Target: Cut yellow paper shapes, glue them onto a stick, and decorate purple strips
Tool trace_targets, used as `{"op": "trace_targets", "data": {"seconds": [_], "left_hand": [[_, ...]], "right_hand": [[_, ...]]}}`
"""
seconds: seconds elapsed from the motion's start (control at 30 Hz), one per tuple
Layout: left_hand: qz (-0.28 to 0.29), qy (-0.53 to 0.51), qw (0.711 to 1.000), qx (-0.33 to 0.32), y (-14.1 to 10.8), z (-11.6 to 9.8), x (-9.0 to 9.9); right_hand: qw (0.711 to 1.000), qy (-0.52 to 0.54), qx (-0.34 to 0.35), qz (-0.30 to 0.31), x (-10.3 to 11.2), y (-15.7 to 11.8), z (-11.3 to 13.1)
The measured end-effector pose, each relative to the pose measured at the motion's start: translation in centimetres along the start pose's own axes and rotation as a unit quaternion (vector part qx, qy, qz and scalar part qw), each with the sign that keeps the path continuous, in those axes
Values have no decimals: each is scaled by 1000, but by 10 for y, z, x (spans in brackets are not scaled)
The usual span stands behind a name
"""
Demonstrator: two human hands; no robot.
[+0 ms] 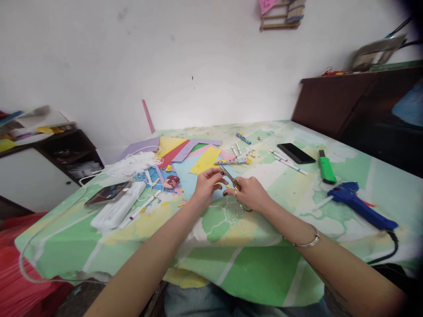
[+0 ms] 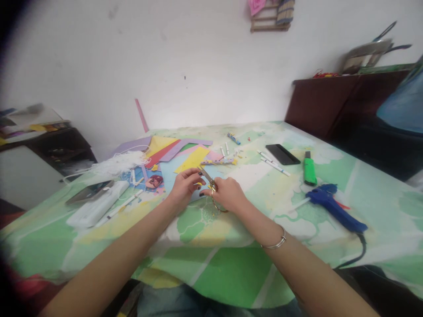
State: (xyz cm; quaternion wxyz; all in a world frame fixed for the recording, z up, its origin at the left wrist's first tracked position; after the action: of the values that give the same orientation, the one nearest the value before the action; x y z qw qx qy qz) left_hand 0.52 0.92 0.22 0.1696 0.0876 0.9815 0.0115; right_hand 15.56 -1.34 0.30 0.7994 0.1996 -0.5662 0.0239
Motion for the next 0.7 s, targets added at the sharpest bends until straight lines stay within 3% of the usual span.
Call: {"op": "trace_targets", "data": {"seconds": [0.7], "left_hand": [[-7,34,999,-16,-1,-2,-1]], "right_hand": [[1000,-28,-5,2,-3,1,-3]]}}
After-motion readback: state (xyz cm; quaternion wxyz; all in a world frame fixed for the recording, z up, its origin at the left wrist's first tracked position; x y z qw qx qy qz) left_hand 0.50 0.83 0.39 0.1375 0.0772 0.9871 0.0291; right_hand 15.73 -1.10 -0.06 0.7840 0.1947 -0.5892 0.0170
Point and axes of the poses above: each hand's wrist, its own y-axis towards the middle knuckle, its own x-axis out of the back of the hand, z = x × y, the point moved 1 cm from there along y, towards the middle knuckle, and after that the axes turned 4 degrees about x, right-handed, at the moved point
